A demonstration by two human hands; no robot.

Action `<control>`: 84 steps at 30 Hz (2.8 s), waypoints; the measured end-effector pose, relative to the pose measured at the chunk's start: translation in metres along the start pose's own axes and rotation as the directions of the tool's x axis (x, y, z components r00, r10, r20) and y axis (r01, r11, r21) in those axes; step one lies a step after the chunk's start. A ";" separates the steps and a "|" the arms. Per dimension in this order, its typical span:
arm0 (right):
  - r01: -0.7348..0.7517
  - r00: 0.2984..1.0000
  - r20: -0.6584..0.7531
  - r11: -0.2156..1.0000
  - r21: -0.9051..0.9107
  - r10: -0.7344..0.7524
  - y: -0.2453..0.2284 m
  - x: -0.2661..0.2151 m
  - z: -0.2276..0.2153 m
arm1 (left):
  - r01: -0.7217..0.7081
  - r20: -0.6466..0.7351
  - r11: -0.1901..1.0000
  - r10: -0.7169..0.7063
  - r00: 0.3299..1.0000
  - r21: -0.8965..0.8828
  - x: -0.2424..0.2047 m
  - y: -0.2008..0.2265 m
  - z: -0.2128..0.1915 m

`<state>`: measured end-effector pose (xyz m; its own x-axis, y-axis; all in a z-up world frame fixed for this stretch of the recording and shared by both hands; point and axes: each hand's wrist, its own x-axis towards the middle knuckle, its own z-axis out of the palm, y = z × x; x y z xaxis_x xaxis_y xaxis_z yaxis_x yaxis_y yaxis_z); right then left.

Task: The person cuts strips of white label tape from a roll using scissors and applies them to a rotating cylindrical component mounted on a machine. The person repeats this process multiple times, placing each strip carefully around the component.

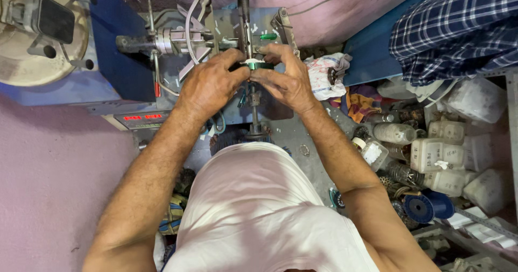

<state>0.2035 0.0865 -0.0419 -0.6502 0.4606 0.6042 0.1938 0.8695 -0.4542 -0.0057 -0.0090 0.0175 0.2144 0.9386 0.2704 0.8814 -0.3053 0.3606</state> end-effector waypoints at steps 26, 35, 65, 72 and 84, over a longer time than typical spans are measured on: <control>-0.050 0.998 -0.037 0.998 0.042 0.052 -0.005 -0.001 0.004 | -0.015 0.033 0.992 0.011 0.999 0.126 -0.001 0.001 0.009; -0.307 0.952 0.153 0.818 0.487 0.267 0.013 -0.005 0.007 | 0.238 -0.033 0.920 -0.261 0.965 -0.312 0.003 0.000 0.004; -0.410 0.870 -0.026 0.753 0.514 0.492 -0.008 -0.045 -0.015 | 0.409 -0.533 0.815 -0.579 0.617 -0.410 -0.153 0.008 0.027; -0.383 0.912 -0.012 0.865 0.324 0.409 -0.037 -0.024 -0.007 | 0.283 0.152 -0.117 -0.983 0.105 -0.952 -0.257 -0.077 0.156; -0.283 0.959 0.004 0.958 -0.046 0.283 -0.065 -0.002 -0.007 | 0.216 0.536 -0.506 -0.836 0.114 -0.835 -0.226 -0.108 0.160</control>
<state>0.1976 0.0300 -0.0090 -0.5715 0.6875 0.4481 0.4035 0.7109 -0.5760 -0.0817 -0.1628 -0.2254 -0.4868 0.4486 -0.7495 -0.7510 0.2232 0.6214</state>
